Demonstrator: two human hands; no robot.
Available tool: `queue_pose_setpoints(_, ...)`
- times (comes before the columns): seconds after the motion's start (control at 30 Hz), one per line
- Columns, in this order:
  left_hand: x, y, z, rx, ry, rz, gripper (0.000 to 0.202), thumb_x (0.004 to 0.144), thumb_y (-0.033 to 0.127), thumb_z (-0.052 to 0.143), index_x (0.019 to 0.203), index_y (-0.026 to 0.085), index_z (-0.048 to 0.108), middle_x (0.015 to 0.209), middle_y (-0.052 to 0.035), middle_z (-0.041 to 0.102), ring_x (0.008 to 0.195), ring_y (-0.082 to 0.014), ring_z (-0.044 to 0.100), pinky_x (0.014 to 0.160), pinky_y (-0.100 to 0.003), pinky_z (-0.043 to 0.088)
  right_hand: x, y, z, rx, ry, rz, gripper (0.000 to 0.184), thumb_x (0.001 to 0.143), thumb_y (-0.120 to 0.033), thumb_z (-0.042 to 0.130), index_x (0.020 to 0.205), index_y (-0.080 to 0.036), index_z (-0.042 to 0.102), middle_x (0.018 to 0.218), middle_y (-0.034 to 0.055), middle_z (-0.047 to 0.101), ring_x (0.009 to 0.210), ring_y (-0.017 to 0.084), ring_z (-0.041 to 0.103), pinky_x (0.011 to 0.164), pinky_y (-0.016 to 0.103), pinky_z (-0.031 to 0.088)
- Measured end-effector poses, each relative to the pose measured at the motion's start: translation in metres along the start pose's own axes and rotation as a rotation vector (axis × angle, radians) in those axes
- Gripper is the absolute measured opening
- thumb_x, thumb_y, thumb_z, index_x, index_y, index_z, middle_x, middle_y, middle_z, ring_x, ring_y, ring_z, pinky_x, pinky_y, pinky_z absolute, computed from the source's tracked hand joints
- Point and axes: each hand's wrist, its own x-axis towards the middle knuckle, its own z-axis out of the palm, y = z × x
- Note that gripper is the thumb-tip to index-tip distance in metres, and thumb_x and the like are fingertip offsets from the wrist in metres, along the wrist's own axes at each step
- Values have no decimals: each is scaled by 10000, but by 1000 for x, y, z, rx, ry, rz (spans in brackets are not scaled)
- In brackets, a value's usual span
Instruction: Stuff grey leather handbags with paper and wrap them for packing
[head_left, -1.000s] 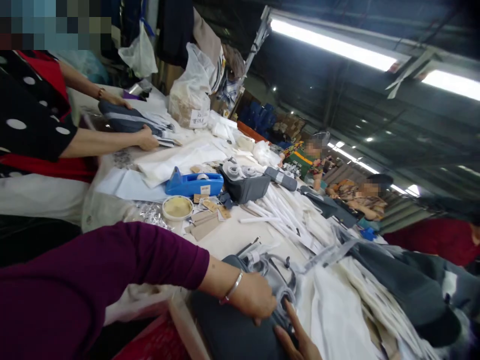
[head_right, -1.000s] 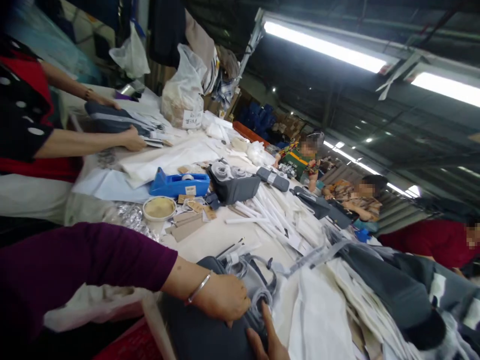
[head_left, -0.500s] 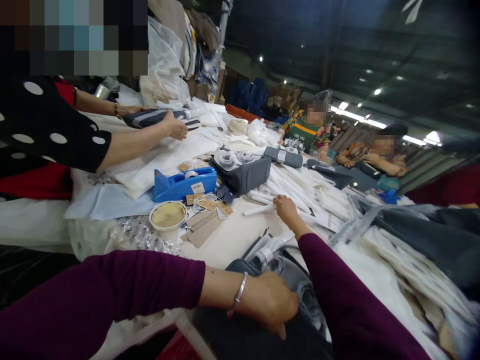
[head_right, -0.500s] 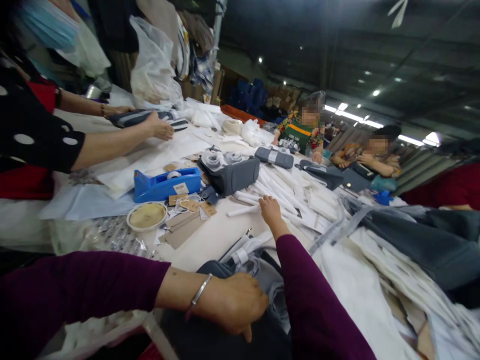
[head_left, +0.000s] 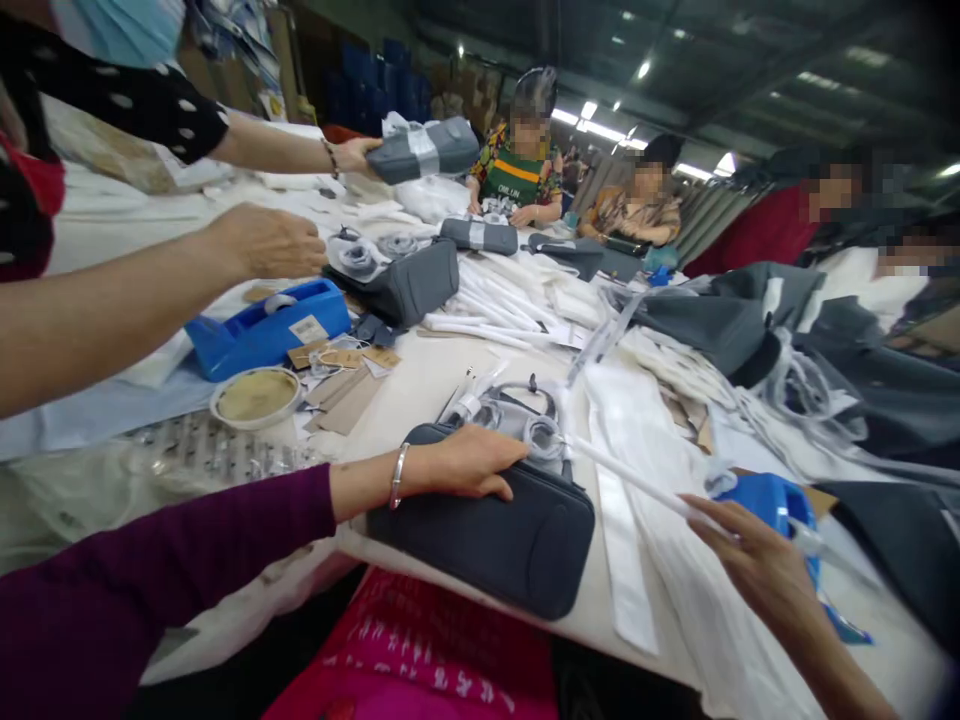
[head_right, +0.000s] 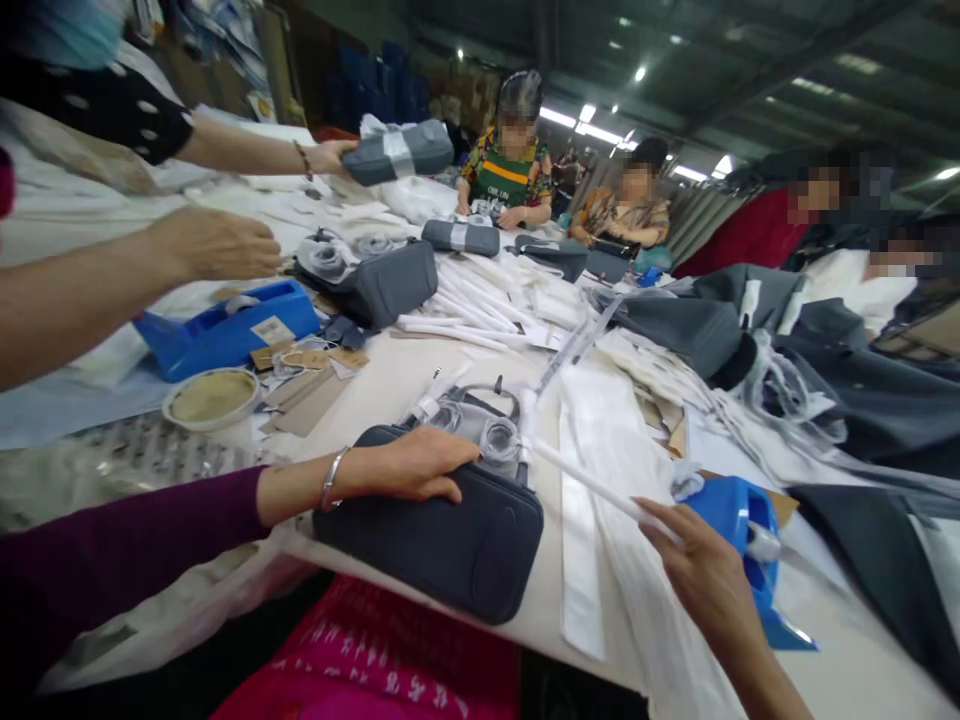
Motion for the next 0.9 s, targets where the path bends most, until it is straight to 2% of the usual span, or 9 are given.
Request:
queue_pose_setpoints(0.1, -2, 4, -1, 19, 0, -5, 278, 812, 361, 676, 978, 195, 527, 974, -36, 643, 904, -223, 618, 718, -263, 436, -28, 10, 4, 28, -63, 39, 421, 836, -515, 512, 1097, -235, 687, 964, 45, 651, 816, 210, 611, 735, 312, 440)
queue_pose_setpoints(0.4, -8, 15, -5, 74, -6, -40, 319, 820, 396, 665, 1024, 203, 515, 1034, -44, 642, 973, -234, 614, 770, -272, 448, -38, 18, 3, 75, -232, 36, 361, 770, -498, 572, 1013, -282, 728, 960, 35, 679, 885, 247, 636, 746, 312, 466)
queue_pose_setpoints(0.5, -8, 16, -6, 72, -26, -73, 325, 813, 406, 671, 1022, 210, 518, 1044, -45, 649, 977, -241, 618, 762, -276, 453, -36, 0, 18, 160, -243, -30, 362, 789, -486, 564, 1021, -258, 723, 934, 47, 681, 880, 245, 631, 761, 314, 465)
queue_pose_setpoints(0.6, -8, 17, -7, 95, -21, -75, 329, 813, 421, 665, 1022, 210, 526, 1047, -53, 650, 974, -244, 620, 752, -281, 457, -21, -43, 46, 233, -258, -145, 320, 805, -435, 551, 992, -233, 714, 868, 52, 665, 825, 225, 623, 749, 312, 464)
queue_pose_setpoints(0.67, -9, 18, -7, 117, -3, -50, 338, 813, 434, 661, 1020, 203, 528, 1042, -62, 648, 966, -246, 622, 738, -285, 462, -8, -73, 65, 277, -280, -258, 239, 821, -371, 510, 836, -222, 697, 780, 40, 627, 741, 198, 603, 699, 300, 463)
queue_pose_setpoints(0.73, -11, 19, -6, 141, 12, -39, 342, 810, 448, 659, 1002, 198, 528, 1028, -66, 651, 955, -251, 629, 710, -288, 465, 2, -90, 79, 335, -315, -363, 228, 827, -310, 460, 702, -218, 627, 723, 24, 586, 680, 177, 576, 653, 286, 458)
queue_pose_setpoints(0.77, -12, 19, -5, 150, 17, -43, 340, 809, 455, 659, 988, 198, 525, 1019, -63, 654, 950, -252, 633, 693, -287, 465, 5, -93, 83, 363, -332, -392, 209, 822, -292, 452, 710, -219, 611, 734, 21, 587, 690, 176, 578, 658, 284, 463)
queue_pose_setpoints(0.83, -14, 20, -4, 163, 31, -57, 333, 810, 469, 652, 964, 205, 518, 1008, -52, 662, 936, -254, 643, 652, -286, 462, 9, -86, 86, 391, -344, -401, 165, 804, -290, 488, 851, -223, 631, 838, 27, 625, 803, 192, 604, 741, 295, 478)
queue_pose_setpoints(0.9, -14, 20, -2, 173, 51, -67, 330, 814, 482, 640, 958, 215, 512, 1008, -40, 667, 916, -256, 653, 605, -287, 452, 7, -72, 84, 369, -307, -357, 231, 782, -316, 549, 977, -233, 641, 939, 37, 645, 904, 209, 611, 812, 305, 470)
